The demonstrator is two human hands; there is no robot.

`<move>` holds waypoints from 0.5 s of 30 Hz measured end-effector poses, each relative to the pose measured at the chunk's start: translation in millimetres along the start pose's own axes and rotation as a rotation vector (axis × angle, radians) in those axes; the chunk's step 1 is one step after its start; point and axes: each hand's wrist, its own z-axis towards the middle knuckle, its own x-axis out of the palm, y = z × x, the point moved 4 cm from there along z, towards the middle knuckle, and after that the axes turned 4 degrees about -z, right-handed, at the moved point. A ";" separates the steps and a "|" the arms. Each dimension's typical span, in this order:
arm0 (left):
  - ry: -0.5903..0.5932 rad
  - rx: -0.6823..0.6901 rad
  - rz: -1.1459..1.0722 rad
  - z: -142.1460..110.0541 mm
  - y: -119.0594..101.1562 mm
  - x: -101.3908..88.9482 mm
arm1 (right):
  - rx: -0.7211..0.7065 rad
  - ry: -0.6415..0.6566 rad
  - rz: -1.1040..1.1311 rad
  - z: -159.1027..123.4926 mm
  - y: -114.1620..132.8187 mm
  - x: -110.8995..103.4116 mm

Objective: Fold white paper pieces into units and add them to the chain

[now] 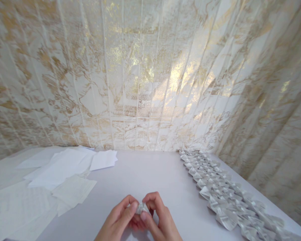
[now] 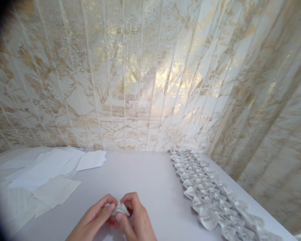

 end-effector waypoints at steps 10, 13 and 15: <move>-0.102 0.133 0.056 0.5 0.0 -8.0 | -0.061 -0.051 -0.249 2.7 -0.8 -11.3; -0.132 0.193 0.284 -1.5 -3.1 -9.7 | -0.049 -0.128 -0.281 5.5 2.1 -14.6; -0.152 0.237 0.398 -1.8 -5.3 -10.9 | -0.011 -0.169 -0.246 6.4 2.2 -15.9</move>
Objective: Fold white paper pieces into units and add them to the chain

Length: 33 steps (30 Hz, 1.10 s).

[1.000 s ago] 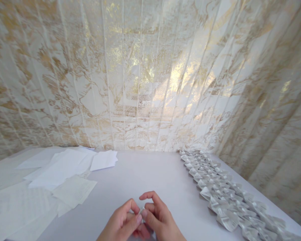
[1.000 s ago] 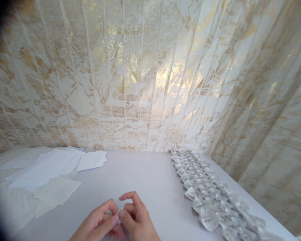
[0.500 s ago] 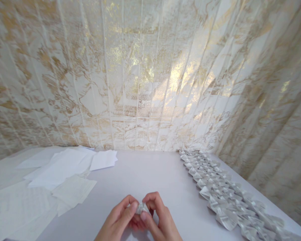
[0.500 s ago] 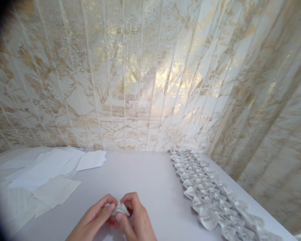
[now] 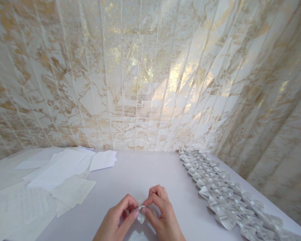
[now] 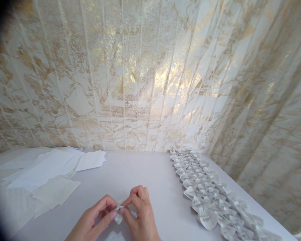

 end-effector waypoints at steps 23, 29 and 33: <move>-0.220 -0.045 -0.219 -6.1 -15.3 -4.5 | 0.267 0.103 0.323 -10.7 -20.5 23.0; -0.145 -0.030 -0.134 -7.6 -21.1 3.5 | 0.287 0.040 0.284 -2.0 -4.1 8.0; -0.089 -0.035 0.040 -3.0 -14.8 -1.0 | 0.304 0.074 0.221 0.5 5.7 5.2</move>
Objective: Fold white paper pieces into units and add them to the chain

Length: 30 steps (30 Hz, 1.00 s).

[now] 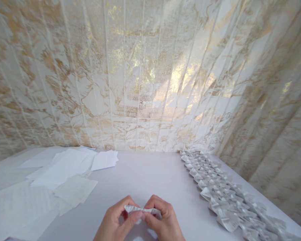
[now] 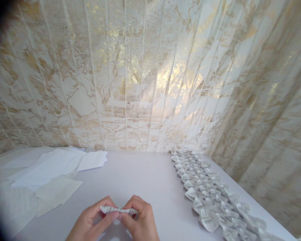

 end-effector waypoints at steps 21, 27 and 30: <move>-0.019 -0.111 -0.163 2.3 2.6 -1.5 | 0.023 0.022 -0.097 0.5 -19.2 -1.8; -0.024 -0.085 -0.231 6.2 10.2 -3.2 | -0.111 0.042 -0.197 0.4 -7.6 -1.7; -0.049 -0.083 -0.227 6.2 11.9 -4.5 | -0.105 0.049 -0.242 -0.6 -7.2 1.0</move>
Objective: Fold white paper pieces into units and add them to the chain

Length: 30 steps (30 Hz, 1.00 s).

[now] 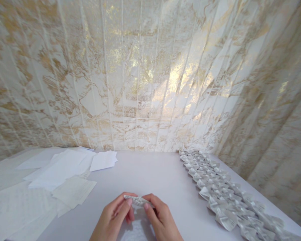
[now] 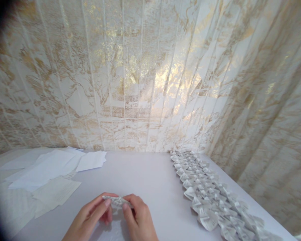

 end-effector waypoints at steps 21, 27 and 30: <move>0.015 -0.043 0.192 -5.8 -2.3 0.2 | -0.192 -0.056 -0.071 -2.0 -9.1 -0.5; 0.042 -0.008 0.248 -7.2 -1.3 4.2 | -0.119 -0.089 -0.061 -2.0 -14.3 1.4; 0.050 0.034 0.313 -6.3 -4.2 4.6 | -0.054 -0.147 -0.030 -2.0 -16.4 1.8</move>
